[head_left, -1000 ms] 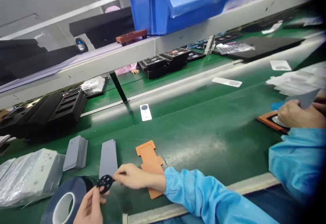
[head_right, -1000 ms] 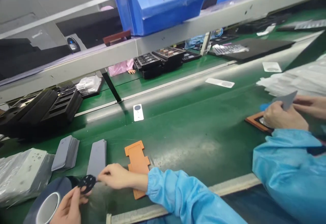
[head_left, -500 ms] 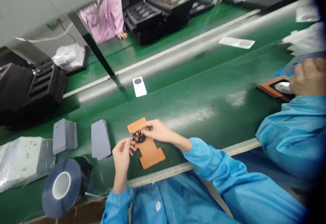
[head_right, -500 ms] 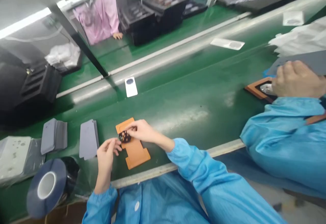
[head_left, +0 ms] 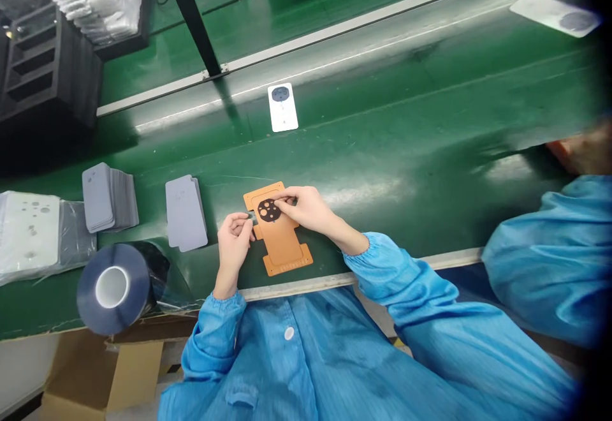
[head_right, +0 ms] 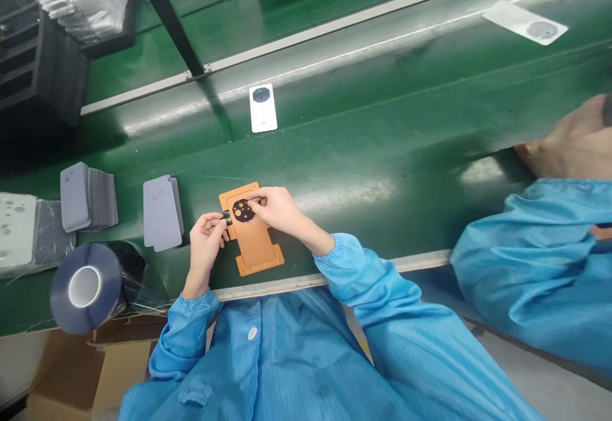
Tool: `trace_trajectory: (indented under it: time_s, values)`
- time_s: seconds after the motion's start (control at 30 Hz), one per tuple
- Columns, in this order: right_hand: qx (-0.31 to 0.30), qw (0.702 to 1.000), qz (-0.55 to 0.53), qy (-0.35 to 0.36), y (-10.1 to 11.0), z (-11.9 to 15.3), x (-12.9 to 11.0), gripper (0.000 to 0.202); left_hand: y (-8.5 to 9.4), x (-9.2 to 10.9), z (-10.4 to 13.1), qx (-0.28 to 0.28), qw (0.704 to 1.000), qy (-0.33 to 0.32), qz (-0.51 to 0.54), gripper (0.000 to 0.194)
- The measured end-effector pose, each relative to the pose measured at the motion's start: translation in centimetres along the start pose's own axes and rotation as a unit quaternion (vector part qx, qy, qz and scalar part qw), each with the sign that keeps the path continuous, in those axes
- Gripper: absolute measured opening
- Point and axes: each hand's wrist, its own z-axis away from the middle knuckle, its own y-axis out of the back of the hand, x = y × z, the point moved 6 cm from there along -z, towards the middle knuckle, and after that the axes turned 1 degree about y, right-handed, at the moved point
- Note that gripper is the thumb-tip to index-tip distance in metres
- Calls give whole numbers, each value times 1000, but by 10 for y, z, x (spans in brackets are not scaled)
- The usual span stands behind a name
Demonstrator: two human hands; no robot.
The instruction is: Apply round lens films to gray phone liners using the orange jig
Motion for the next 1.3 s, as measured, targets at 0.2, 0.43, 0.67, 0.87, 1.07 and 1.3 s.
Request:
trace_trajectory:
  time_s: [0.2, 0.43, 0.67, 0.87, 1.07, 1.3]
  values:
    - [6, 1000, 24, 0, 1, -2, -2, 26, -7, 7, -8, -1, 1000, -15, 3, 32]
    - [6, 998, 62, 8, 1, -2, -4, 27, -13, 7, -15, 8, 999, -36, -28, 29]
    - [3, 996, 83, 13, 0, -2, -7, 26, -15, 5, -18, 10, 999, -33, -40, 31]
    - [10, 992, 121, 45, -1, 0, -9, 25, -16, 7, -17, 18, 999, -30, -42, 32]
    - [25, 988, 137, 66, -1, 3, -11, 24, -17, 10, -16, 26, 998, -32, -45, 28]
    - [42, 990, 123, 61, -1, 3, -8, 27, -17, 9, -18, 32, 997, -39, -53, 28]
